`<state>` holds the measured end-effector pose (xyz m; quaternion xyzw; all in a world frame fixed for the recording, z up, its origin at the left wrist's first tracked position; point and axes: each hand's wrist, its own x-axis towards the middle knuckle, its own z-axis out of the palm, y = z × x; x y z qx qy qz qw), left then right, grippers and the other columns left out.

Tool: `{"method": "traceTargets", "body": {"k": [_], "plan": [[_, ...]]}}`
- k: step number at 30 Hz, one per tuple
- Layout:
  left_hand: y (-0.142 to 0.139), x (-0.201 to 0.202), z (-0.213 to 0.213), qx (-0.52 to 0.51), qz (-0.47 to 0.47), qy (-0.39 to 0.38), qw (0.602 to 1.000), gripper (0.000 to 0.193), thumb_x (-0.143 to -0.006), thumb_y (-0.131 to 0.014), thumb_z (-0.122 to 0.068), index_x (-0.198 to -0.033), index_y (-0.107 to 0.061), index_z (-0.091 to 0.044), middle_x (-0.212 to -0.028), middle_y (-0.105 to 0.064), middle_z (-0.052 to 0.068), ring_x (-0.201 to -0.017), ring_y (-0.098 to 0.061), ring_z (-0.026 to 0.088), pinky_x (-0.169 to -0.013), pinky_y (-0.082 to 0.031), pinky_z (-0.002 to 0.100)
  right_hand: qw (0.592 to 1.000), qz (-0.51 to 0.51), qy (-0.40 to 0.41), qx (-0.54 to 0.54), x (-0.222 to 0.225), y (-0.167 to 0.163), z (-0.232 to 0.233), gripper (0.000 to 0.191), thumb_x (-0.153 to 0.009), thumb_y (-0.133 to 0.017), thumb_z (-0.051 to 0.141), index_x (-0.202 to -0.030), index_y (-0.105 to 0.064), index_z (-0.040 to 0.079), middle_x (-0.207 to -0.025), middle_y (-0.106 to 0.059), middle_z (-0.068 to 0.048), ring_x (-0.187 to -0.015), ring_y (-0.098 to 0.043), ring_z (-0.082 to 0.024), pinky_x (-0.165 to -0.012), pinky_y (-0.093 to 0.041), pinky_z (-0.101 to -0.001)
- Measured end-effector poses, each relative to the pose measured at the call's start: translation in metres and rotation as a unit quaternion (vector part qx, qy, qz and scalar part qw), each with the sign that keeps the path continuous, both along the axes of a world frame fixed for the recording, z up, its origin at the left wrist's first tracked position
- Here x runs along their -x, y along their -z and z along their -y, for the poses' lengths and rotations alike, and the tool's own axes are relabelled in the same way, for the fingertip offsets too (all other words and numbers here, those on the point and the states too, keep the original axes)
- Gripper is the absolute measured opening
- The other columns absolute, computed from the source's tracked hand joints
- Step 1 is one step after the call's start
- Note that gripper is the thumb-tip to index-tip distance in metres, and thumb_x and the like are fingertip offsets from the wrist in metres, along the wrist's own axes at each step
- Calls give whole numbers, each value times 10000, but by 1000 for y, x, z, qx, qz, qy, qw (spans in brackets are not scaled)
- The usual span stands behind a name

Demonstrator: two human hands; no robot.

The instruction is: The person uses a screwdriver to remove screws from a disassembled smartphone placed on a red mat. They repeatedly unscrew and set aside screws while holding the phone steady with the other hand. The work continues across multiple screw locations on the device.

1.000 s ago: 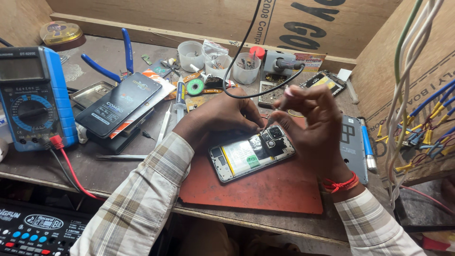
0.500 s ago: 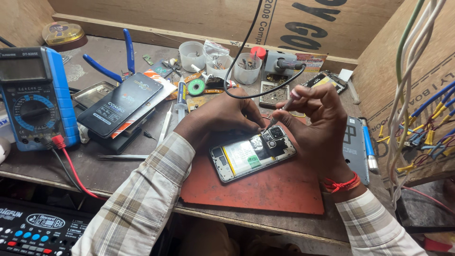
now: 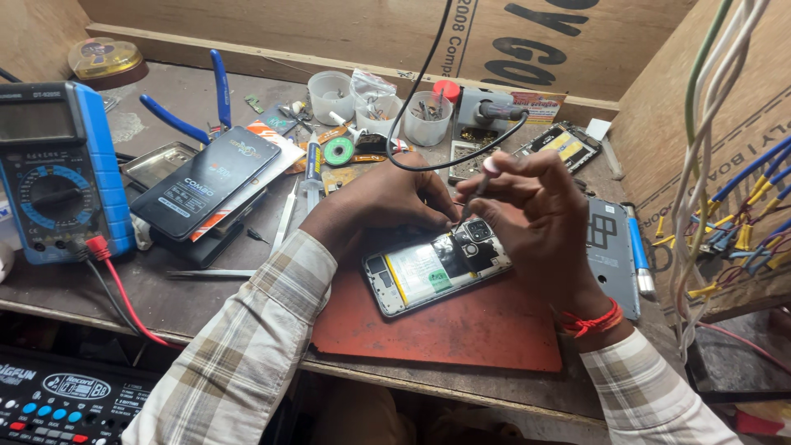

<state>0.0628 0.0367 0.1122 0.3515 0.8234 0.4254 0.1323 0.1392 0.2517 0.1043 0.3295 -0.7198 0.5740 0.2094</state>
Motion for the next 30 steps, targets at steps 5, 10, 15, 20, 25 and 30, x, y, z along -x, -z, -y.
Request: {"method": "traceTargets", "body": {"k": [5, 10, 15, 20, 25, 30], "plan": [[-1, -2, -1, 13, 4, -16, 1000, 278, -729, -833, -154, -1002, -831, -103, -880, -822, 52, -784, -760, 109, -723, -596, 261, 999, -12, 29, 21, 2, 0, -2, 456, -909, -731, -167, -1233, -472, 22, -1159, -643, -137, -1119, -753, -268, -963, -665, -368], [-2, -2, -2, 21, -4, -15, 1000, 276, -728, -822, -150, -1000, -832, -101, -880, -825, 56, -776, -760, 113, -718, -598, 262, 999, -8, 47, 16, 1, -2, -1, 468, -894, -754, -161, -1220, -473, 22, -1143, -659, -129, -1099, -753, -259, -934, -663, -360], [0, 0, -2, 20, -5, -9, 1000, 274, -733, -818, -163, -998, -832, -95, -874, -824, 63, -778, -762, 119, -710, -591, 266, 997, -73, 33, 16, -4, -1, -5, 425, -983, -711, -119, -1279, -442, 26, -1118, -638, -106, -1080, -736, -216, -953, -654, -333], [1, 0, -3, 9, -15, -9, 1000, 287, -723, -815, -174, -995, -829, -85, -887, -827, 67, -788, -771, 118, -713, -596, 262, 993, 69, 39, 90, -10, -6, -6, 206, -1055, -569, -44, -1238, -508, 29, -1012, -626, -97, -690, -551, -94, -590, -478, -227], [1, -3, -3, 14, -44, -16, 999, 274, -724, -818, -197, -968, -827, -73, -869, -824, 76, -781, -767, 125, -705, -588, 272, 993, 20, 78, -90, -22, -19, -3, 265, -998, -664, -5, -1248, -580, 26, -920, -678, -59, -803, -631, -77, -680, -512, -225], [4, -3, -2, -13, -59, -19, 998, 259, -744, -798, -208, -967, -825, -80, -881, -820, 60, -795, -765, 118, -716, -590, 272, 934, 68, 268, -227, -41, -25, -28, 192, -927, -730, 80, -1112, -706, 32, -894, -751, -107, -770, -719, -168, -658, -553, -307]]}}
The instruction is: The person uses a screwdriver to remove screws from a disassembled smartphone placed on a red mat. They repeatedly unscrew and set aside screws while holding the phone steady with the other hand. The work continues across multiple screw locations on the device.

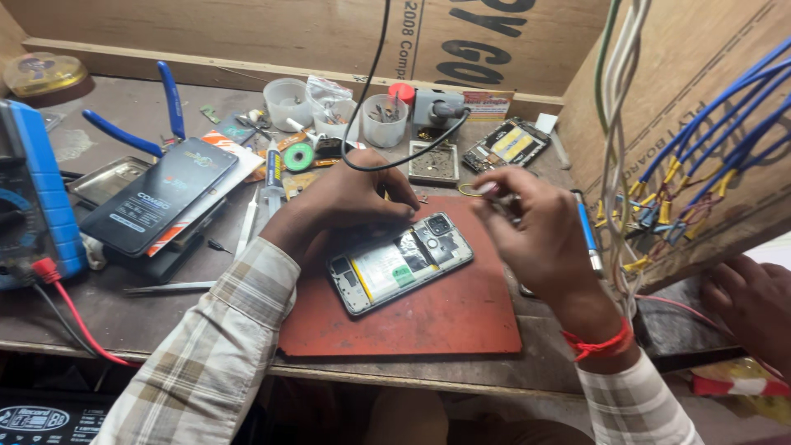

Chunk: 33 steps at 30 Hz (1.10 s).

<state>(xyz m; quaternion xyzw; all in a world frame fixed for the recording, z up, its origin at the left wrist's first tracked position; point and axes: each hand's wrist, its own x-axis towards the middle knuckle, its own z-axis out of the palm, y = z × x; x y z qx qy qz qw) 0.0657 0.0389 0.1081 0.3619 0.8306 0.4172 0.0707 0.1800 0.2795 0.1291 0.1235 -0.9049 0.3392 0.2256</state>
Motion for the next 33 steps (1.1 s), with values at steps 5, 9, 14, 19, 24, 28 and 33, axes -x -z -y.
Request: {"method": "traceTargets", "body": {"k": [5, 9, 14, 19, 24, 28, 33], "plan": [[4, -1, -1, -10, -39, -12, 999, 231, -750, -792, -198, -940, -828, -72, -862, -812, 72, -804, -758, 127, -734, -582, 278, 982, -23, 141, -125, -5, 12, -42, 225, -913, -646, 76, -1111, -669, -29, -1047, -707, -251, -964, -689, -414, -835, -525, -485], [6, 2, 2, -27, -54, -4, 998, 218, -758, -785, -191, -930, -819, -61, -857, -808, 74, -802, -762, 130, -745, -588, 280, 964, 28, 196, -177, 1, 27, -62, 187, -942, -646, 139, -1008, -691, -31, -1022, -687, -257, -970, -655, -443, -857, -503, -518], [8, 6, 2, -38, -67, 7, 997, 208, -763, -780, -181, -924, -816, -54, -863, -809, 76, -814, -768, 136, -756, -592, 286, 971, -1, 178, -159, 8, 35, -68, 182, -929, -663, 137, -1003, -732, -15, -1048, -690, -246, -983, -654, -440, -880, -505, -504], [8, 7, 2, -24, -67, 1, 997, 218, -761, -780, -185, -935, -817, -59, -858, -810, 81, -800, -771, 140, -741, -595, 289, 973, 11, 169, -155, 11, 37, -65, 183, -901, -694, 159, -1000, -753, 16, -1051, -693, -217, -969, -662, -420, -865, -512, -491], [6, 6, 2, -24, -57, -6, 998, 222, -760, -780, -191, -938, -818, -64, -864, -809, 80, -797, -770, 139, -735, -596, 288, 970, 22, 180, -163, 13, 38, -60, 172, -917, -693, 165, -999, -750, 25, -1041, -684, -207, -967, -659, -418, -845, -513, -498], [3, 6, 2, -22, -67, 0, 997, 219, -764, -770, -189, -940, -824, -69, -867, -811, 78, -803, -774, 137, -738, -600, 285, 964, 27, 189, -187, 14, 38, -58, 162, -929, -675, 167, -997, -744, 36, -1028, -679, -203, -966, -656, -421, -843, -515, -505], [1, 5, 2, -15, -61, -7, 998, 217, -770, -776, -203, -940, -824, -79, -865, -810, 75, -801, -772, 139, -738, -599, 287, 957, 34, 197, -210, 17, 42, -60, 181, -914, -643, 148, -1030, -730, 40, -1051, -673, -202, -987, -654, -419, -863, -517, -509]]}}
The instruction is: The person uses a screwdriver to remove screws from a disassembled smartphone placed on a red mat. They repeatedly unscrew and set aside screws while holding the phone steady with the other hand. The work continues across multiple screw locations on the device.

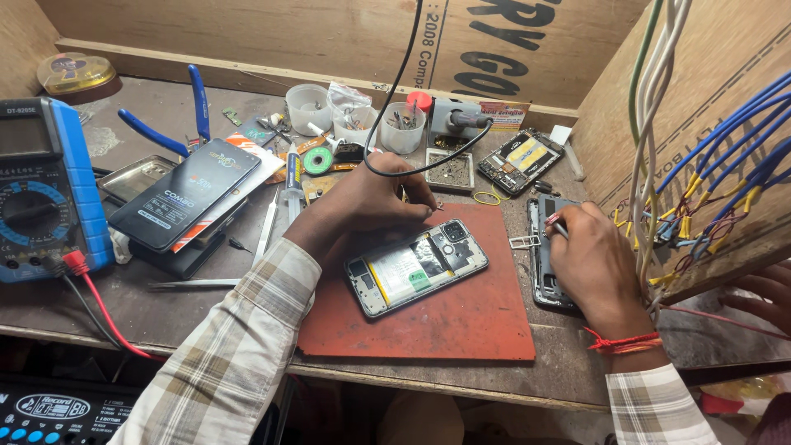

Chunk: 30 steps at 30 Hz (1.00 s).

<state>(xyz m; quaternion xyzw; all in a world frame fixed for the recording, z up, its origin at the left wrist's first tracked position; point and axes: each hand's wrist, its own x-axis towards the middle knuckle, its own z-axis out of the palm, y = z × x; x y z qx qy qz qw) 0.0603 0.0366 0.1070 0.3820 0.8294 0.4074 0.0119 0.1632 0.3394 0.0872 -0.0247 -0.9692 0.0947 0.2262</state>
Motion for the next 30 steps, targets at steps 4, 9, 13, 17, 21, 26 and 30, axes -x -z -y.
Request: {"method": "traceTargets", "body": {"k": [4, 9, 13, 17, 21, 26, 30], "plan": [[1, -1, 2, -6, 5, 8, 1000, 209, -773, -772, -203, -936, -825, -82, -866, -813, 68, -807, -775, 134, -741, -601, 287, 1000, 2, 1, -1, 1, 2, -1, 203, -911, -615, 132, -1049, -719, 25, -1072, -670, -206, -1000, -656, -414, -879, -516, -508], [1, -1, 2, -11, -8, 15, 1000, 204, -784, -776, -205, -935, -824, -77, -864, -810, 72, -799, -772, 135, -733, -603, 289, 1000, -18, -8, 9, -2, -2, 1, 205, -916, -615, 147, -1035, -713, 12, -1070, -665, -218, -996, -652, -426, -878, -514, -512], [1, -1, 1, -10, -11, 16, 1000, 203, -784, -783, -212, -932, -821, -78, -862, -808, 70, -800, -770, 130, -734, -601, 284, 1000, -5, -3, 21, -4, -6, 5, 208, -909, -639, 186, -1002, -728, 22, -1048, -667, -222, -964, -652, -440, -846, -517, -521], [0, -2, 2, -16, 2, 13, 1000, 203, -781, -773, -203, -931, -823, -77, -863, -810, 72, -802, -770, 132, -734, -598, 284, 1000, 3, 4, 5, -4, -6, 6, 207, -917, -637, 189, -1007, -730, 27, -1031, -669, -225, -962, -656, -446, -841, -523, -527], [0, -2, 3, -11, 7, 8, 1000, 208, -781, -769, -201, -939, -819, -74, -868, -810, 76, -804, -770, 135, -736, -597, 288, 1000, 6, 2, 2, -2, -4, 5, 215, -894, -640, 173, -1021, -729, 24, -1052, -673, -227, -974, -659, -442, -856, -527, -521], [2, -1, 3, -18, 9, 16, 1000, 208, -783, -767, -194, -943, -819, -72, -881, -811, 75, -823, -774, 137, -750, -600, 288, 1000, 0, 4, 7, -2, -1, 3, 225, -876, -636, 154, -1043, -729, 37, -1076, -675, -225, -1006, -653, -438, -877, -520, -519], [2, 1, 2, -3, 1, 17, 1000, 212, -787, -768, -194, -957, -820, -77, -894, -811, 75, -835, -778, 138, -764, -604, 286, 1000, 11, 11, 18, -2, -3, 3, 237, -883, -635, 168, -1049, -722, 22, -1087, -673, -230, -1003, -663, -424, -889, -525, -505]]}}
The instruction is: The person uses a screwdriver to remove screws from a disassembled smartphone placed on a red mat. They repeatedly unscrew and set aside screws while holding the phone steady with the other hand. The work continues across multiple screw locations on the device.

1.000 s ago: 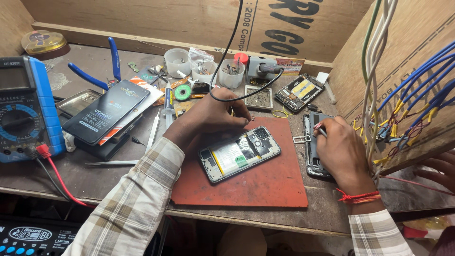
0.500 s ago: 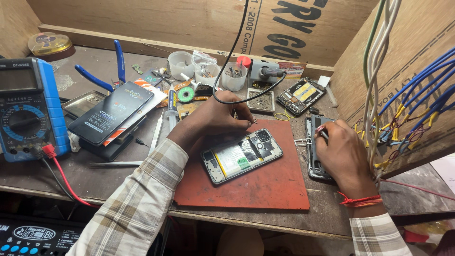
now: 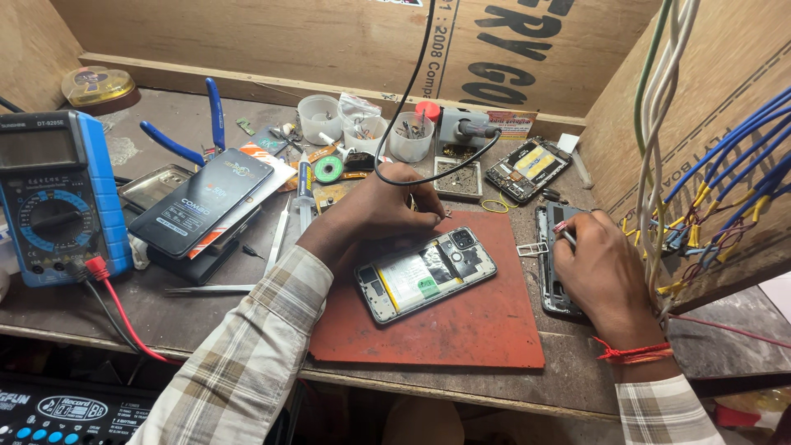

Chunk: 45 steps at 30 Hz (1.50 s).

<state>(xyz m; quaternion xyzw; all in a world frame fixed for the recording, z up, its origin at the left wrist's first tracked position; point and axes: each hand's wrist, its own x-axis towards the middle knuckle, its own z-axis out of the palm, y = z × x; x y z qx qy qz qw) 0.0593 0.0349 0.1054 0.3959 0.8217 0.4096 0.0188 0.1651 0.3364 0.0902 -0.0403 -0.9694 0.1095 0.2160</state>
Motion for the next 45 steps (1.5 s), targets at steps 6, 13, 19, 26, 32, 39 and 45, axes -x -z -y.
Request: {"method": "traceTargets", "body": {"k": [6, 13, 19, 26, 32, 39, 45], "plan": [[-1, 0, 0, 6, -3, 0, 1000, 218, -783, -773, -194, -957, -817, -71, -884, -809, 78, -831, -777, 141, -763, -605, 289, 1000, 8, 9, 6, -1, -7, 3, 266, -892, -648, 193, -1051, -678, -18, -1070, -675, -235, -975, -674, -406, -876, -526, -502], [-1, 1, 1, 2, -14, 7, 1000, 223, -783, -765, -195, -955, -818, -63, -871, -808, 83, -808, -772, 146, -741, -598, 297, 999, -14, 21, 37, -4, -13, 9, 244, -884, -712, 194, -1016, -665, -6, -870, -709, -244, -828, -714, -413, -767, -552, -514], [-2, 0, 1, 3, -11, 1, 1000, 217, -787, -761, -196, -955, -819, -71, -882, -809, 77, -829, -776, 143, -763, -602, 291, 998, -47, 5, 43, -6, -14, 11, 238, -846, -736, 147, -1029, -676, 8, -884, -728, -218, -829, -728, -375, -746, -563, -486], [-2, -5, 0, -17, -1, 0, 1000, 196, -793, -771, -199, -944, -821, -84, -888, -812, 61, -835, -777, 127, -764, -610, 282, 982, -128, -118, 77, -14, -22, 22, 140, -844, -699, 76, -957, -764, 25, -907, -742, -148, -791, -737, -268, -702, -563, -394], [-11, -14, -2, -55, -12, 7, 998, 176, -793, -789, -191, -931, -817, -84, -869, -811, 47, -783, -744, 110, -731, -592, 273, 979, -19, -159, 125, -14, -40, 54, 112, -862, -753, 134, -934, -797, 59, -766, -757, -70, -622, -700, -158, -577, -529, -338], [-17, -31, -5, -145, 31, 43, 988, 128, -862, -800, -98, -983, -792, -57, -840, -753, 49, -766, -630, 91, -668, -512, 272, 886, 89, -288, 351, 25, -53, 73, 261, -843, -787, 114, -988, -591, 19, -849, -765, -93, -835, -753, -93, -693, -580, -227], [-17, -26, -9, -197, 15, 83, 977, 74, -895, -772, -86, -965, -761, -65, -916, -762, 29, -872, -718, 84, -761, -582, 265, 817, 119, -301, 477, 46, -33, 62, 220, -912, -730, 22, -1011, -533, 18, -856, -766, -127, -853, -726, -121, -714, -554, -217]]}}
